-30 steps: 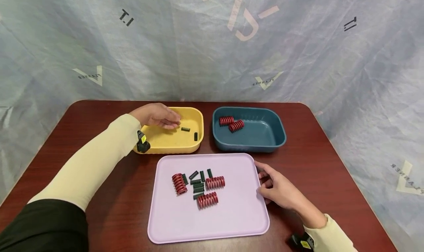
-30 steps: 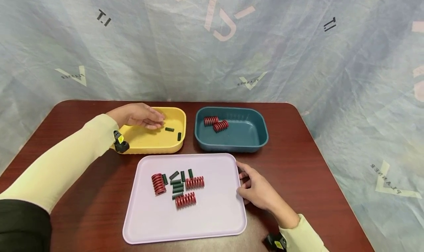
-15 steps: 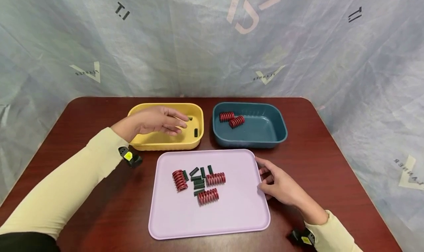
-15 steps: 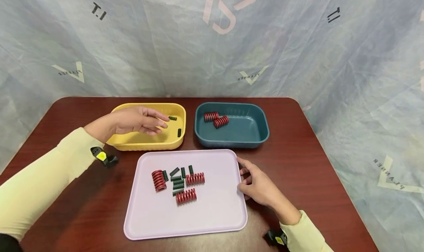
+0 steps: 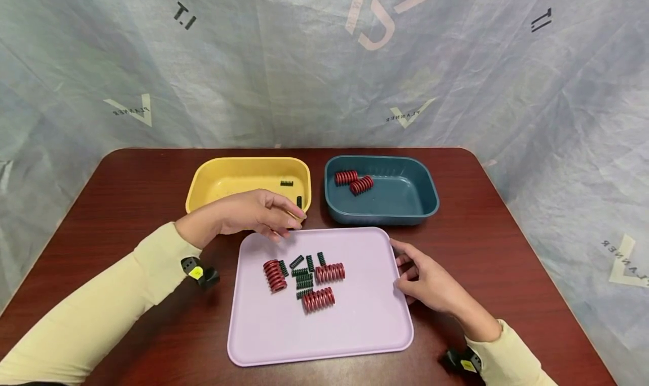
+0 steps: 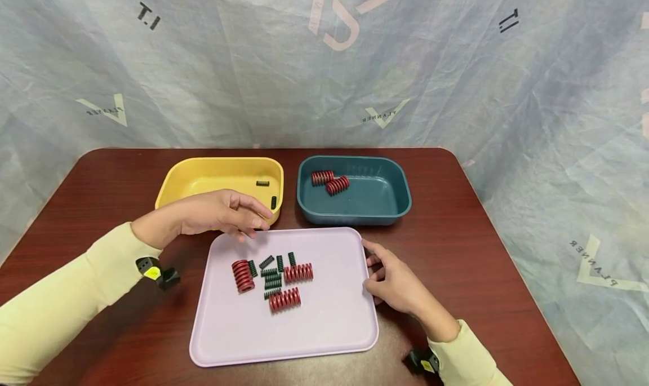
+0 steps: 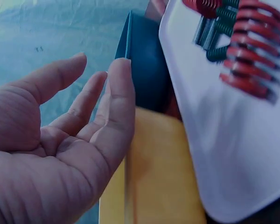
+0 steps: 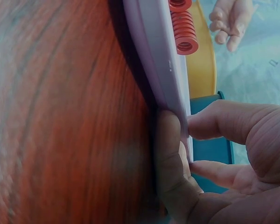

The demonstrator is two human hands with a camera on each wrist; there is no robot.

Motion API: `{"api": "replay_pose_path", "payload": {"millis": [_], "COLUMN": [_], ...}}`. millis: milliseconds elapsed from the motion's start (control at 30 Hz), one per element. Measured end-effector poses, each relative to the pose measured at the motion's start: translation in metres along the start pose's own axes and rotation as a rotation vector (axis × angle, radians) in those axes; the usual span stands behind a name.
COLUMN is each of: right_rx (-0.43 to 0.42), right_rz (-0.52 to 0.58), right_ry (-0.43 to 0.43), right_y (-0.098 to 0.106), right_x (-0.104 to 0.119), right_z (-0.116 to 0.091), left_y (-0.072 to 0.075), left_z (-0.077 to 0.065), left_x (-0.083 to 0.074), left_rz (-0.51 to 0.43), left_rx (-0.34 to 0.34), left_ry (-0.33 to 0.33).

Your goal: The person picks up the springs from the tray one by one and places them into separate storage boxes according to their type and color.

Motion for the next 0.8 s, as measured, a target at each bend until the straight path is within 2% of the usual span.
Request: {"api": "replay_pose_path", "payload": {"millis": [300,600,800], "right_rx": [-0.005,-0.003,-0.007], "right_rz": [-0.033,-0.031,-0.015], "right_ry": [0.003,0.001,0.007], "right_y": [0.001,0.0,0.0], "right_x": [-0.001,0.0,0.001], "right_z": [0.0,0.001,0.0], "left_y": [-0.022,-0.03,-0.03], "left_z": [0.009,0.019,0.02], "left_x": [0.009,0.028,0.032], "left_rz": [0.044,0.022,0.035], "left_rx": [0.047,0.055,0.054], "left_ry": [0.062,0.09,0.118]}}
Point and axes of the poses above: each hand's wrist, its own z-axis towards the middle knuckle, its own y-axis out of the back of the hand, x = y × z, the point moved 4 cm from there along z, towards the middle knuckle, and after that the axes turned 11 degrees about x, right-handed, at the moved point
